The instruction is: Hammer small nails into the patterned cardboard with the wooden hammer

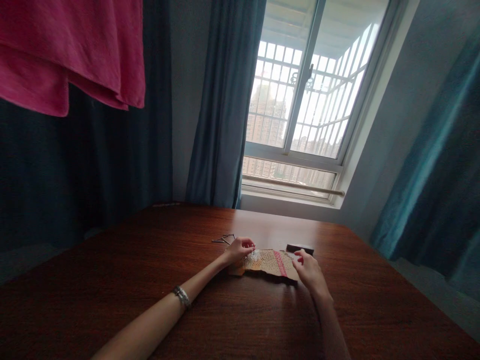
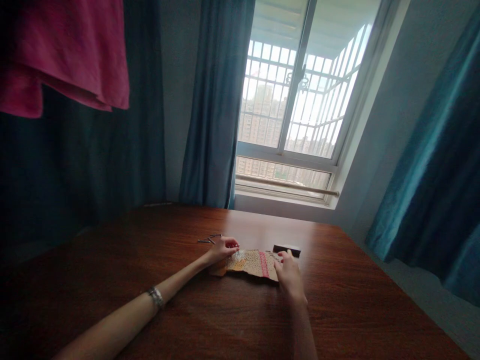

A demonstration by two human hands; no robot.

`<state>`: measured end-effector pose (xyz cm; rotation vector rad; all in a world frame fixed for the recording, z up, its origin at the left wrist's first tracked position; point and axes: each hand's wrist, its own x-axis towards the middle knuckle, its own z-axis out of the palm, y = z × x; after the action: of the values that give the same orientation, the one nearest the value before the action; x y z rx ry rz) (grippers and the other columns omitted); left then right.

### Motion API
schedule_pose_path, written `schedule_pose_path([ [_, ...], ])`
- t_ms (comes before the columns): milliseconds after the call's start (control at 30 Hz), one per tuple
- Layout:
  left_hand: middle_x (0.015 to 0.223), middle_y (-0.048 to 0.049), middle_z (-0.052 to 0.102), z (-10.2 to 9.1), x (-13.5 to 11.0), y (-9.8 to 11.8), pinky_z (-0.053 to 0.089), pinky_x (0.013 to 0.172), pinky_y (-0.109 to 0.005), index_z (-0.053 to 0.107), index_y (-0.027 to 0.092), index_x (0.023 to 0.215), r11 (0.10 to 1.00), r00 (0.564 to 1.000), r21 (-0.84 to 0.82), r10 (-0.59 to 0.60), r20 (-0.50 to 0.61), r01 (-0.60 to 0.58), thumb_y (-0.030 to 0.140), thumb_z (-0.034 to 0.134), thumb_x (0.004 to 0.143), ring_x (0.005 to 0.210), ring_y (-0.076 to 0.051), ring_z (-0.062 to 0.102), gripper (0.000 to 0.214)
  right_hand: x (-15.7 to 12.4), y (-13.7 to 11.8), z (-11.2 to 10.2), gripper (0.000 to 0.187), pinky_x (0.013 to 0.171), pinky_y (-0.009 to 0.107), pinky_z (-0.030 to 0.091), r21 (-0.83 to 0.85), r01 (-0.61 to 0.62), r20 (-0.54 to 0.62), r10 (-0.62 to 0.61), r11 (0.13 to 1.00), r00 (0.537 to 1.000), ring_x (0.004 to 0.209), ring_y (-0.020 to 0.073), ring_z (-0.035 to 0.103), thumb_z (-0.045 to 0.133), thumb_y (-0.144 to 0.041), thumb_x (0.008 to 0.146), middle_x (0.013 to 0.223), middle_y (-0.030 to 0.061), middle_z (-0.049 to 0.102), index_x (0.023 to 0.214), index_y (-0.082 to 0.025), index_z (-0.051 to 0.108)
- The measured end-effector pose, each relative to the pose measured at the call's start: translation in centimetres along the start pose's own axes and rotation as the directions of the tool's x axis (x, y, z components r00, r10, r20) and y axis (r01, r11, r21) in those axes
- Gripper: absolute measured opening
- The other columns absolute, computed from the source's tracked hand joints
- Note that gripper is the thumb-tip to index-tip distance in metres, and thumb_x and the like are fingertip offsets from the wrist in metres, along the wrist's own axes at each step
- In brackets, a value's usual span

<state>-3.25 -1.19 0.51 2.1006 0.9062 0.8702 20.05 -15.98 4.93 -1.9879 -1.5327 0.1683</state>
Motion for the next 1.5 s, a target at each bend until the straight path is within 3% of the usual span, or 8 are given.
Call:
schedule_pose_path([
  [133, 0.065, -0.0025, 0.062, 0.2, 0.2, -0.5, 0.038, 0.055, -0.020, 0.065, 0.012, 0.078, 1.000, 1.000, 0.004, 0.025, -0.008, -0.025, 0.038, 0.055, 0.068, 0.060, -0.012, 0.053, 0.030, -5.5, 2.7, -1.5, 0.042, 0.071, 0.034, 0.044, -0.330, -0.253, -0.064, 0.246, 0.910, 0.967, 0.087, 0.0267, 0.060, 0.039, -0.032, 0.081, 0.095, 0.0166, 0.061, 0.116, -0.012, 0.050],
  [367, 0.065, -0.0026, 0.062, 0.3, 0.0, -0.7, 0.037, 0.054, -0.020, 0.065, 0.011, 0.078, 0.999, 0.999, -0.018, 0.037, -0.002, -0.037, 0.037, 0.056, 0.068, 0.059, -0.012, 0.053, 0.029, -9.7, 2.2, 0.4, 0.037, 0.059, 0.035, 0.045, -0.576, -0.239, -0.116, 0.211, 0.782, 0.971, 0.074, 0.0288, 0.063, 0.025, -0.029, 0.088, 0.085, 0.0179, 0.060, 0.103, -0.011, 0.053],
  [600, 0.067, -0.0030, 0.062, 0.2, 0.0, -0.7, 0.037, 0.055, -0.019, 0.065, 0.010, 0.078, 0.998, 0.999, -0.034, 0.053, 0.010, -0.052, 0.033, 0.057, 0.068, 0.061, -0.011, 0.052, 0.026, -8.3, 2.9, -1.8, 0.025, 0.056, 0.027, 0.042, 0.068, -0.251, 0.036, 0.249, 0.966, 0.968, 0.071, 0.0227, 0.062, 0.038, -0.038, 0.082, 0.071, 0.0077, 0.063, 0.080, -0.020, 0.055],
  [667, 0.066, -0.0028, 0.062, 0.2, 0.0, -0.7, 0.037, 0.054, -0.019, 0.065, 0.010, 0.078, 0.998, 0.999, -0.033, 0.047, 0.011, -0.047, 0.033, 0.057, 0.068, 0.060, -0.011, 0.051, 0.026, -8.7, 2.1, -1.9, 0.027, 0.047, 0.023, 0.039, 0.398, -0.271, 0.060, 0.269, 0.877, 0.961, 0.055, 0.0174, 0.058, 0.045, -0.045, 0.077, 0.058, 0.0023, 0.057, 0.076, -0.019, 0.054],
  [800, 0.066, -0.0028, 0.062, 0.2, 0.1, -0.8, 0.037, 0.054, -0.019, 0.065, 0.010, 0.078, 0.998, 0.999, -0.041, 0.048, 0.015, -0.047, 0.031, 0.058, 0.067, 0.059, -0.010, 0.051, 0.025, -10.0, -0.9, -2.7, 0.038, 0.032, 0.016, 0.021, 0.819, -0.342, 0.242, 0.264, 0.460, 0.934, 0.031, 0.0031, 0.033, 0.059, -0.054, 0.065, 0.052, -0.0062, 0.046, 0.075, -0.018, 0.050],
  [900, 0.065, -0.0028, 0.062, 0.2, 0.0, -0.8, 0.037, 0.054, -0.019, 0.065, 0.010, 0.077, 0.999, 0.999, -0.025, 0.048, 0.007, -0.048, 0.031, 0.058, 0.067, 0.059, -0.011, 0.052, 0.025, -10.7, -3.1, -3.8, 0.040, 0.030, 0.013, 0.014, 0.862, -0.435, 0.409, 0.149, 0.260, 0.900, 0.030, -0.0010, 0.025, 0.064, -0.052, 0.063, 0.052, -0.0083, 0.043, 0.073, -0.018, 0.047],
  [1000, 0.065, -0.0026, 0.062, 0.2, -0.1, -0.8, 0.038, 0.055, -0.019, 0.066, 0.010, 0.078, 0.999, 0.999, -0.012, 0.034, -0.005, -0.034, 0.032, 0.059, 0.067, 0.060, -0.011, 0.053, 0.025, -10.9, -4.5, -4.2, 0.038, 0.030, 0.012, 0.013, 0.839, -0.504, 0.505, 0.048, 0.205, 0.862, 0.030, -0.0020, 0.024, 0.064, -0.049, 0.066, 0.053, -0.0084, 0.043, 0.076, -0.018, 0.046],
  [1500, 0.068, -0.0029, 0.063, -0.2, -0.4, 0.4, 0.040, 0.058, -0.020, 0.064, 0.011, 0.075, 0.997, 0.997, -0.034, 0.070, 0.033, -0.068, 0.035, 0.059, 0.068, 0.064, -0.013, 0.056, 0.025, -10.8, -6.5, -2.6, 0.039, 0.027, 0.013, 0.014, 0.819, -0.497, 0.521, -0.008, 0.287, 0.853, 0.029, -0.0012, 0.025, 0.062, -0.051, 0.067, 0.052, -0.0085, 0.042, 0.077, -0.018, 0.044],
])
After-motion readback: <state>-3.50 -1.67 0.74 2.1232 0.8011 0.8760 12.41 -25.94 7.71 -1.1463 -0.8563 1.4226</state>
